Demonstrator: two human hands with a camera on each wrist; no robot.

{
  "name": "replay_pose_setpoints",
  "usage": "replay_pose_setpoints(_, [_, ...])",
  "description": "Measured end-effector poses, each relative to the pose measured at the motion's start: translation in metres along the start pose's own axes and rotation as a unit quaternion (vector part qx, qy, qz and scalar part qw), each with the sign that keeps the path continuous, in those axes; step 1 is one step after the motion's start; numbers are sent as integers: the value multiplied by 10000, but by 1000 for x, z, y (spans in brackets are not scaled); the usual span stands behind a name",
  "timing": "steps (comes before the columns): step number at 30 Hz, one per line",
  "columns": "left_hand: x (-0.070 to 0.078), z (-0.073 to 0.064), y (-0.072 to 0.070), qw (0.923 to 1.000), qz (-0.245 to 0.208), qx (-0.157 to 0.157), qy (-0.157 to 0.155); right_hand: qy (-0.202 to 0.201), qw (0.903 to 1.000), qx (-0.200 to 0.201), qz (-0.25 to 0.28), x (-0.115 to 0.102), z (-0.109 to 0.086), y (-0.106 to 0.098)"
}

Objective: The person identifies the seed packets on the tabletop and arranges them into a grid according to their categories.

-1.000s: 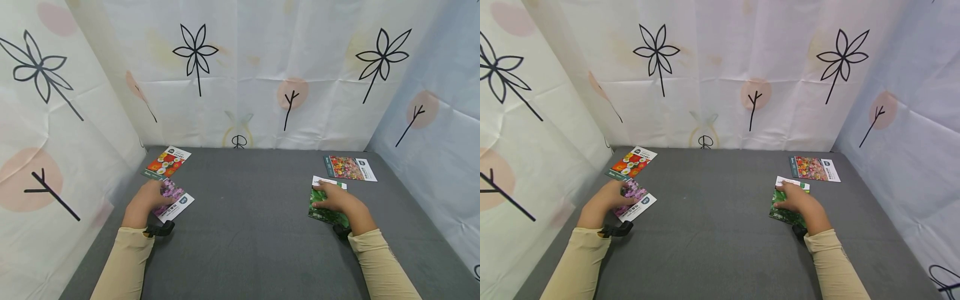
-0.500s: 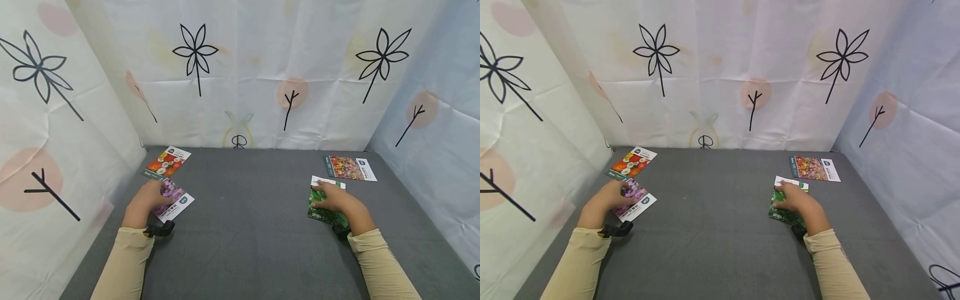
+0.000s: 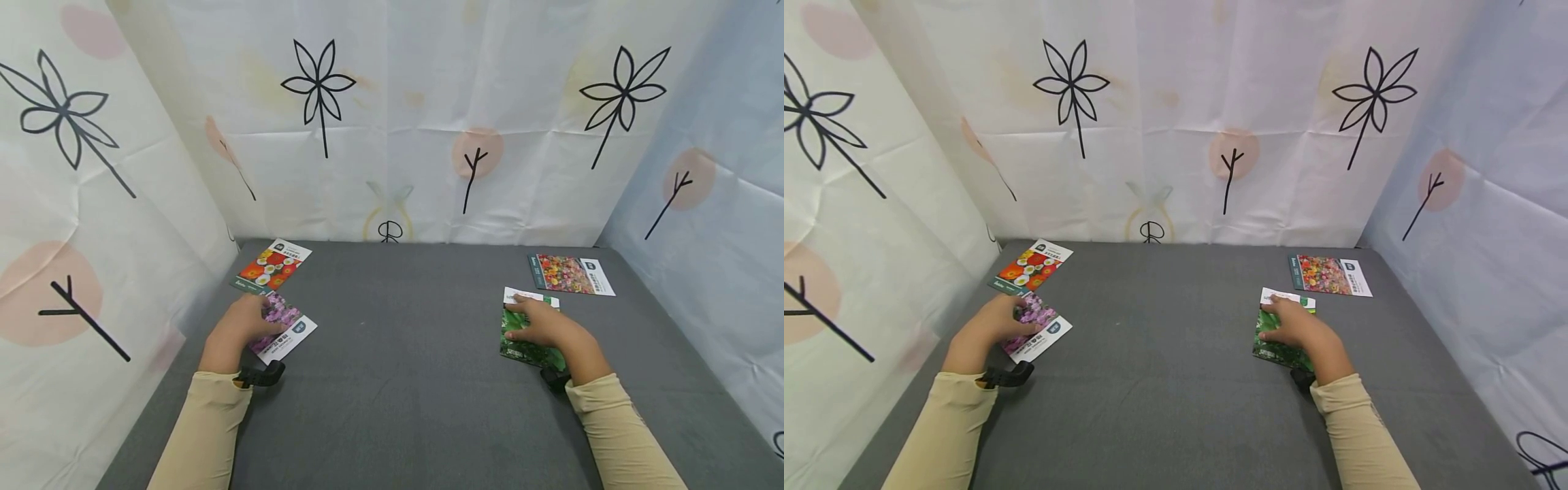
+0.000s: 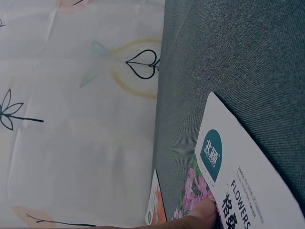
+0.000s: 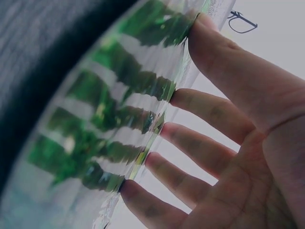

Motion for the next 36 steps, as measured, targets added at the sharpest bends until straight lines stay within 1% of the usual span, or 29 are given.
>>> replay_pose_setpoints(9, [-3,3,1,10000,34,12,5,-63,10000,15,21,-5,0,0])
replay_pose_setpoints(16, [-1,0,0,10000,51,-6,1,-152,9998,73,59,-9,0,1])
replay_pose_setpoints(23, [-1,-1,-1,10000,33,4,6,-338,9993,152,-4,-16,1,-1])
replay_pose_setpoints(36, [-1,0,0,10000,45,20,7,-371,9992,167,-40,-19,3,2])
Point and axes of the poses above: each hand's wrist, its own z-axis towards the middle knuckle, its own y-axis out of the palm, x = y × z, the point moved 10 cm from there along z, towards the middle knuckle, and after that the axes turned 8 degrees about -z, right-handed, at the moved point
